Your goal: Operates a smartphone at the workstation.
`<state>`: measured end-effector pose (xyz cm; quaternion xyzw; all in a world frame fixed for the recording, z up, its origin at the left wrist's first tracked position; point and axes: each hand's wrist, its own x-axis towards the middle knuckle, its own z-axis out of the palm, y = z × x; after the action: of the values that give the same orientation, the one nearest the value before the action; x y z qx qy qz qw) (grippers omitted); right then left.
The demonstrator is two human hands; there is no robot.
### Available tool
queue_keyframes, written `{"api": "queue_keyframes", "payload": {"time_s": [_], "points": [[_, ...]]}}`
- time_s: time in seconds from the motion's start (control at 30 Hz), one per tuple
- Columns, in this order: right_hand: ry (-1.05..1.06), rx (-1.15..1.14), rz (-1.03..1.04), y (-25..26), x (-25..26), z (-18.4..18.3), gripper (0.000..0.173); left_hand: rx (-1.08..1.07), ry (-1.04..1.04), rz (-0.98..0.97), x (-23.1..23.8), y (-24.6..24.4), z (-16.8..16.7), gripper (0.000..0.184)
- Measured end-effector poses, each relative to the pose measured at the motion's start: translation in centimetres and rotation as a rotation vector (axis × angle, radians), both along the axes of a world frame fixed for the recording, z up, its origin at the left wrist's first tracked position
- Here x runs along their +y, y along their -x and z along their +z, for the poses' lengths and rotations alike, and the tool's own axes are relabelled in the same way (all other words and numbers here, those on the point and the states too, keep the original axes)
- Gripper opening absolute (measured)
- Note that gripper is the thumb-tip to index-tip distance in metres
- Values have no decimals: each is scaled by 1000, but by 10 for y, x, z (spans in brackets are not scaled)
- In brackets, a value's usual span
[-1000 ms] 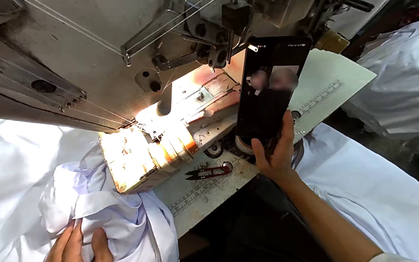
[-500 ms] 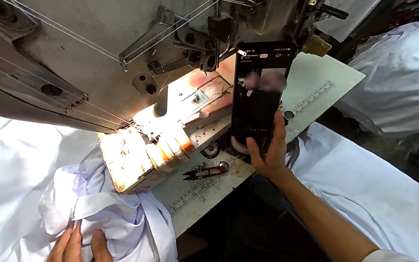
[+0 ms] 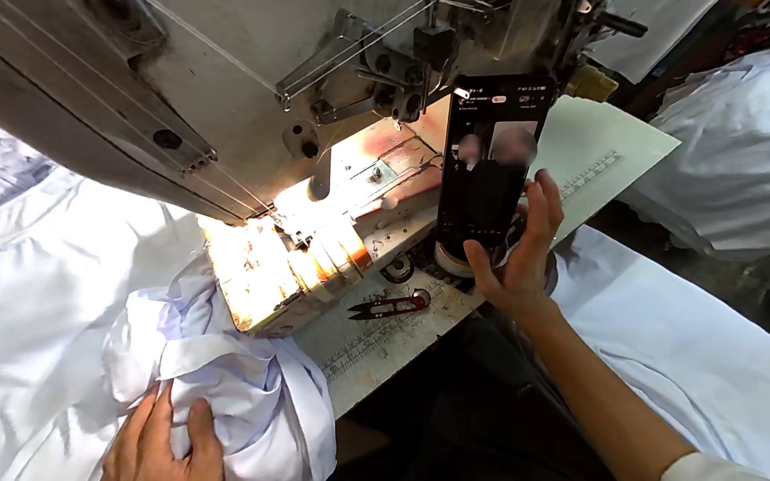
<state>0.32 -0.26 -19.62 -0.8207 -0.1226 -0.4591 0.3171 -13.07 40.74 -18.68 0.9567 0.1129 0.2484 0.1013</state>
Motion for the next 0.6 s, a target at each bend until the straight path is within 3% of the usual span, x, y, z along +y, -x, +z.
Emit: {"api": "queue_keyframes", "payload": {"time_s": [0.17, 0.6], "points": [[91, -47, -38, -6, 1, 18, 69, -9, 2, 0, -1, -1, 0, 51], [110, -93, 24, -17, -5, 17, 71, -2, 7, -3, 0, 0, 0, 53]]}}
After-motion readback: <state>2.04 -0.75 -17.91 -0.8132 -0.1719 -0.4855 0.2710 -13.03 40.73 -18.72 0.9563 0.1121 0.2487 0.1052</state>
